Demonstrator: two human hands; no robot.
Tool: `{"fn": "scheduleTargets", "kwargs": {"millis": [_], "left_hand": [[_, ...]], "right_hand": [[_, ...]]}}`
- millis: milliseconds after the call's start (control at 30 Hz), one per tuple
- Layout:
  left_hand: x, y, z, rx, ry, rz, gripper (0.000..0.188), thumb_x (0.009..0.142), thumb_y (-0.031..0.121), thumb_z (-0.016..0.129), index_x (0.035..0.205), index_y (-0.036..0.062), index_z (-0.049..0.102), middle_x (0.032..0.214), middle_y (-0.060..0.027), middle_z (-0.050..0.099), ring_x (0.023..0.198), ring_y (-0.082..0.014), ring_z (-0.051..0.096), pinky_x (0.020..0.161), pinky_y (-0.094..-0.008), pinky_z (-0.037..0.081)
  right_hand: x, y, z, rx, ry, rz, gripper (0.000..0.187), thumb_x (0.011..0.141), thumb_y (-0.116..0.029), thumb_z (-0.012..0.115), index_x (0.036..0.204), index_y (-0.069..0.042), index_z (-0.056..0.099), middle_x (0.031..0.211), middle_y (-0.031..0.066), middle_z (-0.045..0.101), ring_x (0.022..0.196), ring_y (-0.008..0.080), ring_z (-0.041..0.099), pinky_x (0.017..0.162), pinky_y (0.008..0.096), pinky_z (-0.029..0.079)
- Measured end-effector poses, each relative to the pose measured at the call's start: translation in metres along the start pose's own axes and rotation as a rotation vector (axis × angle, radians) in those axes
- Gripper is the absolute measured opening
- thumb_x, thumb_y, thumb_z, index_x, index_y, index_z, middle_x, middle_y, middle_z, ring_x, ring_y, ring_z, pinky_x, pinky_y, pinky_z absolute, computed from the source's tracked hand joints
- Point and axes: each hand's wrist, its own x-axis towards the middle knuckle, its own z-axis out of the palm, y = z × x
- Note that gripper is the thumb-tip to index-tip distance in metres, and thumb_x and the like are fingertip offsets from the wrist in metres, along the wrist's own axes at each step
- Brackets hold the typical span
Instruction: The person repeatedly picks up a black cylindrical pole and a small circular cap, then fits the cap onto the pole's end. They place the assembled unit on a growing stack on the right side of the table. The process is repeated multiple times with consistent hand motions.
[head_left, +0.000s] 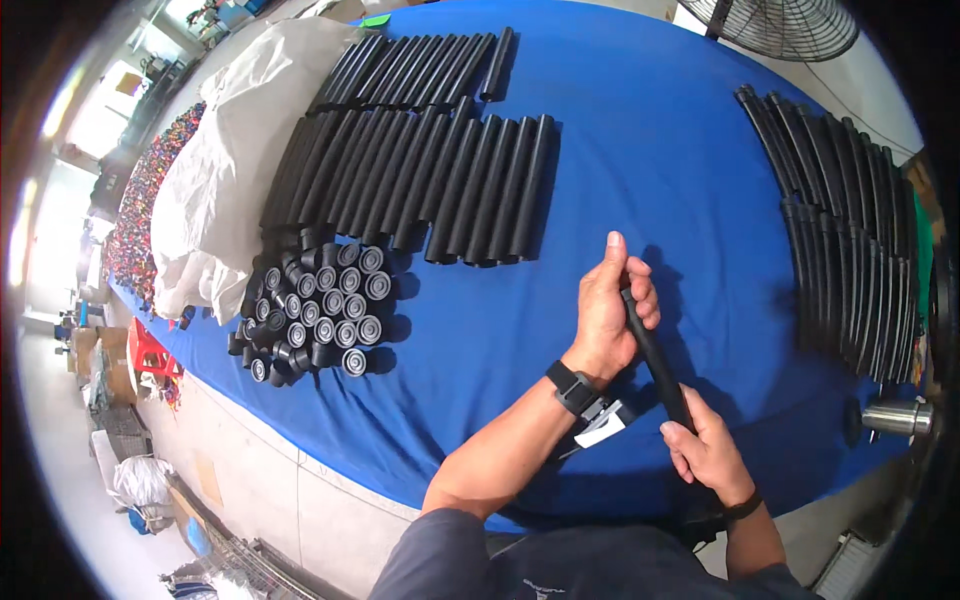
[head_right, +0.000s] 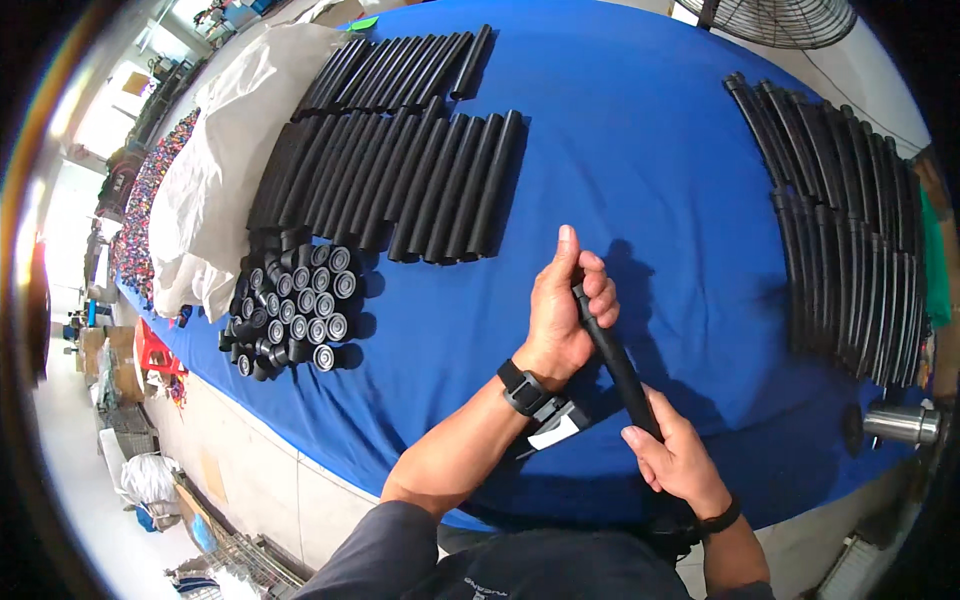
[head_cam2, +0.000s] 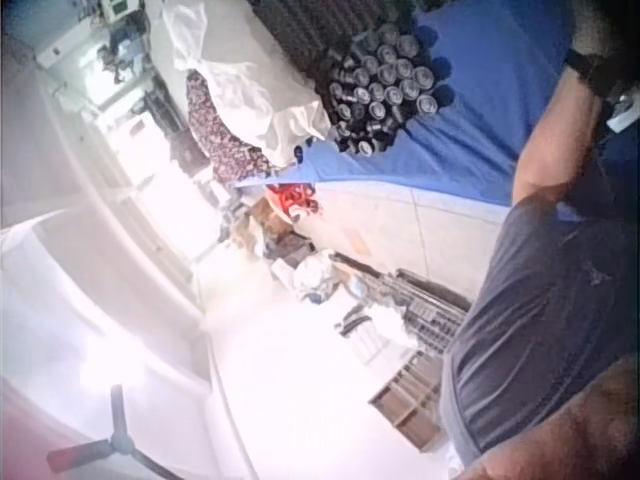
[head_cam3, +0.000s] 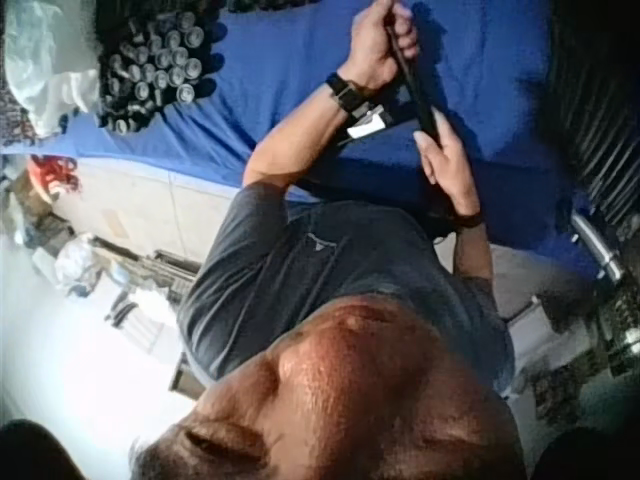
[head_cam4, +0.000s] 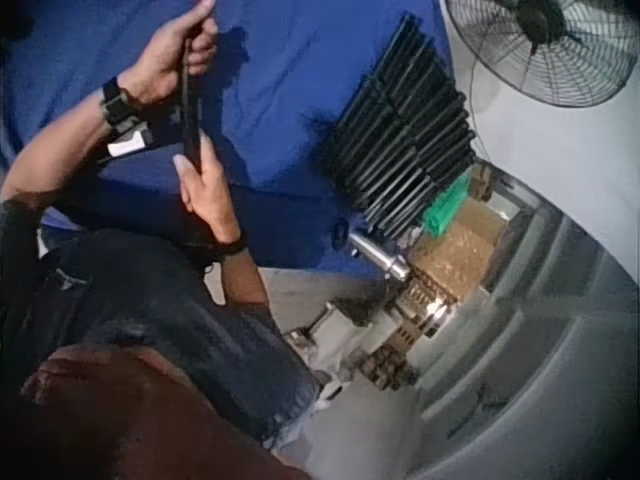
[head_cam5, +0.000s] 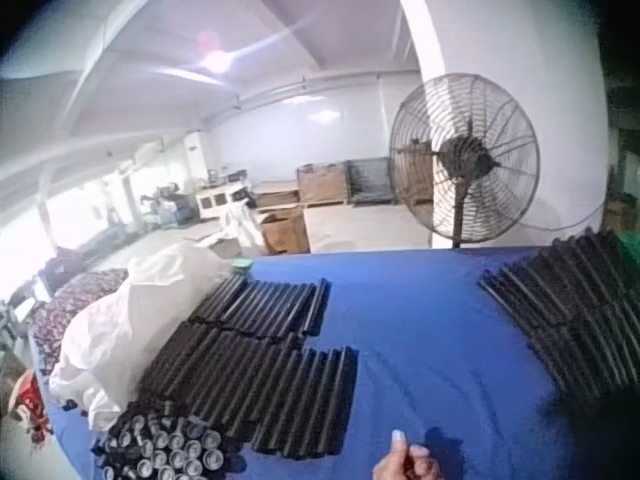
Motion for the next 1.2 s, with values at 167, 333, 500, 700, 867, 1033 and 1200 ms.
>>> {"fn": "scheduleTargets", "kwargs": {"millis": [167, 333, 500, 700, 867, 1033, 1200], "left_hand": [[0.004, -0.001, -0.008, -0.028, -0.062, 0.001, 0.050, 0.102, 0.057, 0.055, 0.082, 0.0114, 0.059, 0.060, 0.0014, 0.045, 0.051, -0.0130, 0.045, 0.047, -0.0294, 0.038], [0.006, -0.001, 0.011, 0.008, 0.040, 0.063, 0.045, 0.100, 0.055, 0.059, 0.092, 0.0101, 0.063, 0.065, 0.0021, 0.050, 0.057, -0.0124, 0.048, 0.052, -0.0294, 0.041], [0.019, 0.002, -0.025, -0.233, -0.262, -0.059, 0.039, 0.100, 0.049, 0.063, 0.093, 0.0101, 0.064, 0.066, 0.0017, 0.051, 0.057, -0.0115, 0.047, 0.052, -0.0280, 0.043], [0.011, -0.003, 0.000, -0.059, -0.065, 0.057, 0.034, 0.101, 0.042, 0.065, 0.094, 0.0095, 0.064, 0.067, 0.0011, 0.052, 0.056, -0.0123, 0.048, 0.049, -0.0270, 0.041], [0.011, -0.003, -0.022, -0.240, -0.212, -0.025, 0.031, 0.101, 0.040, 0.065, 0.096, 0.0094, 0.062, 0.070, 0.0011, 0.054, 0.057, -0.0113, 0.049, 0.050, -0.0257, 0.040], [0.005, 0.002, -0.010, -0.055, -0.080, 0.049, 0.030, 0.100, 0.039, 0.066, 0.096, 0.0097, 0.062, 0.071, 0.0024, 0.053, 0.059, -0.0104, 0.048, 0.053, -0.0265, 0.041], [0.007, 0.004, -0.011, 0.040, -0.062, 0.057, 0.028, 0.100, 0.038, 0.066, 0.092, 0.0122, 0.059, 0.068, 0.0054, 0.046, 0.056, -0.0082, 0.039, 0.050, -0.0256, 0.034]], "right_hand": [[0.000, 0.004, 0.000, -0.003, 0.011, -0.013, 0.055, 0.102, -0.011, 0.059, 0.152, -0.004, 0.038, 0.070, -0.0002, 0.053, 0.046, 0.0063, 0.048, 0.041, 0.0240, 0.041], [0.013, 0.021, -0.011, -0.496, 0.275, -0.424, 0.054, 0.102, -0.014, 0.060, 0.150, 0.000, 0.040, 0.076, 0.0054, 0.061, 0.051, 0.0088, 0.055, 0.044, 0.0239, 0.045], [-0.006, -0.007, -0.019, 0.546, -0.188, 0.041, 0.052, 0.098, -0.014, 0.061, 0.145, 0.002, 0.045, 0.088, 0.0163, 0.068, 0.053, 0.0150, 0.060, 0.043, 0.0249, 0.045], [0.001, 0.007, -0.007, -0.084, 0.069, -0.154, 0.057, 0.097, -0.014, 0.061, 0.148, 0.001, 0.044, 0.082, 0.0114, 0.064, 0.052, 0.0136, 0.058, 0.041, 0.0259, 0.044], [-0.005, 0.007, -0.006, 0.772, -0.210, 0.048, 0.061, 0.095, -0.012, 0.064, 0.152, -0.003, 0.040, 0.081, 0.0084, 0.060, 0.051, 0.0122, 0.056, 0.041, 0.0264, 0.046], [-0.001, 0.005, -0.003, 0.433, -0.116, 0.024, 0.059, 0.096, -0.010, 0.064, 0.149, -0.002, 0.041, 0.085, 0.0109, 0.063, 0.058, 0.0111, 0.060, 0.042, 0.0237, 0.045], [0.001, 0.007, -0.005, -0.068, 0.016, -0.059, 0.056, 0.098, -0.022, 0.070, 0.144, -0.001, 0.046, 0.080, 0.0045, 0.065, 0.065, 0.0076, 0.063, 0.052, 0.0234, 0.050]]}}
